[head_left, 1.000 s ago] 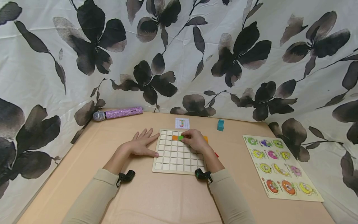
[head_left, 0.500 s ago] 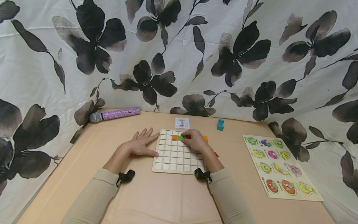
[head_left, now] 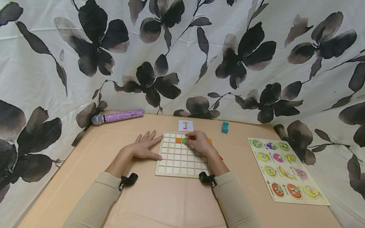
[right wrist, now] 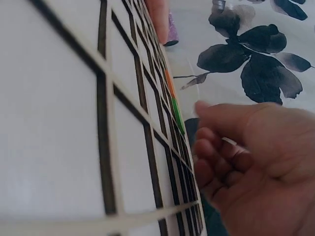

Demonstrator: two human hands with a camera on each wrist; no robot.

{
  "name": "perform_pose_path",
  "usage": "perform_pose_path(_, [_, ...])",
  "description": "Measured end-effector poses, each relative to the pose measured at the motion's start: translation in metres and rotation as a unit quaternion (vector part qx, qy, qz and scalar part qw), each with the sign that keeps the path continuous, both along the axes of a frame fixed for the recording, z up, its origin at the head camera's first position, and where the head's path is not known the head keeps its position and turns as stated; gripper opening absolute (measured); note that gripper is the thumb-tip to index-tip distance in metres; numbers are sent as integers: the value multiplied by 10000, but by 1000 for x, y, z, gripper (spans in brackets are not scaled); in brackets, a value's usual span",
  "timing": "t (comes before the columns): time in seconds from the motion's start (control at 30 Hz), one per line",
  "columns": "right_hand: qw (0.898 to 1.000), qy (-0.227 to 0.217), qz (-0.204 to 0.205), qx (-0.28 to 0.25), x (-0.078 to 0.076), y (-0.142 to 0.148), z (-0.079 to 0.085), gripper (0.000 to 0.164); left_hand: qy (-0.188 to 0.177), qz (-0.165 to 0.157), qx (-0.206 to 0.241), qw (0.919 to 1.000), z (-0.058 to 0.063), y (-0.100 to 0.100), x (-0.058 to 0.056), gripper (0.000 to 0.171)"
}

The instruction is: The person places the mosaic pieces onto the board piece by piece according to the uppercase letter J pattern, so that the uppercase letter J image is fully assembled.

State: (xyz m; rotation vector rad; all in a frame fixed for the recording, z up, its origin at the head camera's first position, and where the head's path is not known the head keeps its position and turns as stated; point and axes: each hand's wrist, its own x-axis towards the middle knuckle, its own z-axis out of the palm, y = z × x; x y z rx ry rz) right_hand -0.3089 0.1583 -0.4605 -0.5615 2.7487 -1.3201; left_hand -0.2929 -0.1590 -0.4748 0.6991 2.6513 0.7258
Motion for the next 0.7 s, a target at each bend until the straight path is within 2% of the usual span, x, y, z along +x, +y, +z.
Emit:
perform_pose_path(0.1, [9999,108,23,-127,1,2,6,32,75,-22,-19,10000,-7,-2,-4,117])
perform_pose_path(0.23, [9994,329,32,-60,3,4,15,34,120,-69,51,9999,-10,-3,-5,116])
perform_pose_path(0.4, [9987,507,-95,41,5,9,26,34,55,-51,75,9999,0,-1,1,115])
perform_pose_path(0.43, [9985,530,-120,37,6,10,28,34,95,-65,53,9999,-2,-1,1,114])
perform_pose_path(0.57, [9979,608,-208,-11,7,14,35,35,4,-27,-21,10000,10,2,7,113])
perform_pose_path(0.7, [9977,614,-293,-35,8,20,40,35,45,-61,-39,10000,9,2,7,112])
